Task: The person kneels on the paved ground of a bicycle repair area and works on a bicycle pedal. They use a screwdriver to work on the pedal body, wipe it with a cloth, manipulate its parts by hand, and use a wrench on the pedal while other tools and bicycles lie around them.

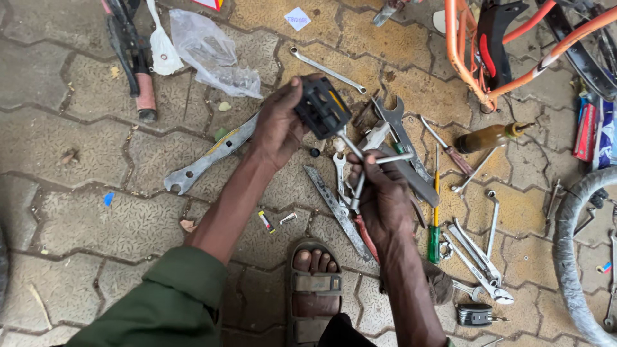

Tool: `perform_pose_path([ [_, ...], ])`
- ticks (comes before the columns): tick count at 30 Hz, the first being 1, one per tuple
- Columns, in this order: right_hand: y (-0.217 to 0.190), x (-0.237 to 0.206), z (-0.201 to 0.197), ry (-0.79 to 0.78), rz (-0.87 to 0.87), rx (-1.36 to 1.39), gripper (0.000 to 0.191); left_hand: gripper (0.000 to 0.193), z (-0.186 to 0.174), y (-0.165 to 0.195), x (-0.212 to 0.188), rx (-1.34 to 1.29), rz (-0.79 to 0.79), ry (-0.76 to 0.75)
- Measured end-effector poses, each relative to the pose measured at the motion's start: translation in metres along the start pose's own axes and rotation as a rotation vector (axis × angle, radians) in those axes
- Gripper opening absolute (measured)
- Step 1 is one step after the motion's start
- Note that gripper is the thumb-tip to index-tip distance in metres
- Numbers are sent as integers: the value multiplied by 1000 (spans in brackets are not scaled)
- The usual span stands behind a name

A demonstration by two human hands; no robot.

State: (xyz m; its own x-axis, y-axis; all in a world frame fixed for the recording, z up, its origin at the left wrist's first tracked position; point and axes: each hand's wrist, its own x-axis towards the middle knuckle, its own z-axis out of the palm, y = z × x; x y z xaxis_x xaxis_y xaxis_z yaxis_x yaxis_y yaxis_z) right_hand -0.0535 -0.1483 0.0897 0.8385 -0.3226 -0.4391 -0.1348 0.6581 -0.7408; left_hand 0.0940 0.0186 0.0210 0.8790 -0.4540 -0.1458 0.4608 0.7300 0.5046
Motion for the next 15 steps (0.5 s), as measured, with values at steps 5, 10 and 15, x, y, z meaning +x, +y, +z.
perform_pose_path([
  [5,2,1,9,-56,-43,-26,14,47,7,19,16,-57,-177,235],
  [10,7,-2,7,-106,-227,-266,9,38,8,15,29,-128,-251,363],
  [15,6,-3,6,-40,-336,-395,10,28,4,7,28,-124,-200,284],
])
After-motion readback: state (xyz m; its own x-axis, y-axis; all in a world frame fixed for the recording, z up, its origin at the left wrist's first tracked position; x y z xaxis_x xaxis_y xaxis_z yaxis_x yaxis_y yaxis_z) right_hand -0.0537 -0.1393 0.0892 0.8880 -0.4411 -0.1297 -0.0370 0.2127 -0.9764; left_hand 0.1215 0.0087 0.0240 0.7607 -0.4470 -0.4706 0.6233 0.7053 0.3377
